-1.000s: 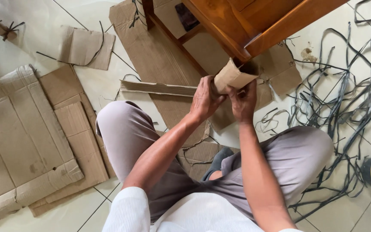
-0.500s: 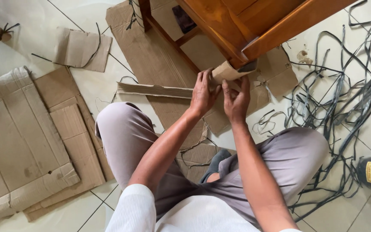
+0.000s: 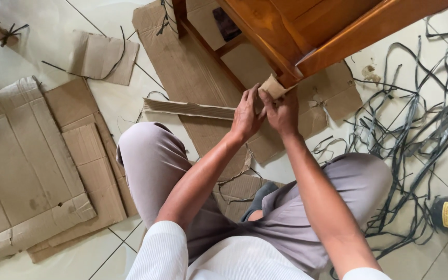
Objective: Wrapping furniture legs with cardboard and securing them with plastic ties for protection.
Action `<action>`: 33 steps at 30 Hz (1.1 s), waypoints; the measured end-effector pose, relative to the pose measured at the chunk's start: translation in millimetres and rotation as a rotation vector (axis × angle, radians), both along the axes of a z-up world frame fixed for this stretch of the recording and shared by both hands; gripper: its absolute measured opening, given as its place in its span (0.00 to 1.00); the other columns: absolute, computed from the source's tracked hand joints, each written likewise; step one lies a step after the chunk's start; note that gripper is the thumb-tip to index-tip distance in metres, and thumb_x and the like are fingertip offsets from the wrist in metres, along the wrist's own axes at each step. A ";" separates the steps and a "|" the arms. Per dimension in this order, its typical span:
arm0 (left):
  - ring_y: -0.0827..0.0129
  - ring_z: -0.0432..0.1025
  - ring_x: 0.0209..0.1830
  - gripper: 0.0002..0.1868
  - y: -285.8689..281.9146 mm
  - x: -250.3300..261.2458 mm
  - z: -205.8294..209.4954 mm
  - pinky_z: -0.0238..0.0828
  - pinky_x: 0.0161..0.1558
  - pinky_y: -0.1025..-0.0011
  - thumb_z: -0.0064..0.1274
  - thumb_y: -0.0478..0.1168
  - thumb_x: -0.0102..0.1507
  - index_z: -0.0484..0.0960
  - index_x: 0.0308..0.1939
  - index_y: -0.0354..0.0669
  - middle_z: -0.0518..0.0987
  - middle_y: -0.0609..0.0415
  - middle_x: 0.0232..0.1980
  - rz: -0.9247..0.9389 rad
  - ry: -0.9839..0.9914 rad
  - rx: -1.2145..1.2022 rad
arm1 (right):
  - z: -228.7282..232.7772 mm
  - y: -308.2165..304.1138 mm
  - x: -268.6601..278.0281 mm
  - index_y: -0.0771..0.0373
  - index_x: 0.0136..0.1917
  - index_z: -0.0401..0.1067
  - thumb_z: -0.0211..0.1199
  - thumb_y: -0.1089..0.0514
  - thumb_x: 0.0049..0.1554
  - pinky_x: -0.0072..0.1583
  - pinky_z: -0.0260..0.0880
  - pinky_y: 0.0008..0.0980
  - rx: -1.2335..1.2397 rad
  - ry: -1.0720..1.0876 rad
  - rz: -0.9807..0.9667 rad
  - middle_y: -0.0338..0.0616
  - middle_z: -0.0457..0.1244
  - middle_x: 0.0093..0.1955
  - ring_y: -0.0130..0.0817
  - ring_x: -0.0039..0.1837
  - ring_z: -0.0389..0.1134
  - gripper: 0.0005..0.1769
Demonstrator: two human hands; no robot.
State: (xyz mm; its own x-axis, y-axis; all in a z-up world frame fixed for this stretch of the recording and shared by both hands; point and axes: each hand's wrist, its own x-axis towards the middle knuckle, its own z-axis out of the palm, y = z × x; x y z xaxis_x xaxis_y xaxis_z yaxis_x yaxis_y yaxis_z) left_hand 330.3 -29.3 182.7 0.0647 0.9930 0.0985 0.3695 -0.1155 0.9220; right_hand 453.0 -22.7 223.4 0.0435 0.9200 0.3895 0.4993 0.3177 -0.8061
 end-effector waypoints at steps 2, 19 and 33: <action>0.34 0.71 0.62 0.40 3.2 1.3 -0.3 0.75 0.58 0.39 0.57 0.40 0.62 0.60 0.77 0.48 0.69 0.41 0.66 -0.010 -0.024 0.024 | -2.4 10.6 9.4 0.69 0.72 0.56 0.78 0.50 0.59 0.56 0.76 0.55 0.002 0.079 0.044 0.63 0.61 0.60 0.61 0.62 0.68 0.41; 0.34 0.63 0.72 0.41 3.0 -27.5 -9.2 0.65 0.69 0.39 0.52 0.51 0.68 0.52 0.80 0.43 0.67 0.33 0.72 -0.112 0.033 0.011 | -4.0 30.1 7.8 0.61 0.55 0.74 0.83 0.69 0.44 0.48 0.73 0.33 -0.194 0.475 0.121 0.37 0.67 0.47 0.24 0.49 0.68 0.28; 0.48 0.68 0.66 0.45 -27.1 -116.0 -217.7 0.70 0.56 0.46 0.63 0.44 0.59 0.58 0.78 0.55 0.65 0.51 0.74 -0.184 1.070 -0.327 | 11.3 21.7 -16.8 0.59 0.67 0.60 0.71 0.74 0.49 0.66 0.69 0.36 0.025 0.519 0.159 0.43 0.65 0.57 0.32 0.61 0.69 0.37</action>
State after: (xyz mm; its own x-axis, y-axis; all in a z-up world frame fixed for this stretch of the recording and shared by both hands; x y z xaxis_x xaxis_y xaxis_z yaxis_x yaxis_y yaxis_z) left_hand 214.3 -56.4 -35.0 0.1078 0.9277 -0.3575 0.9885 -0.0615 0.1385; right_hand 436.2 -0.9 234.7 0.0970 0.9217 0.3755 -0.0181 0.3789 -0.9253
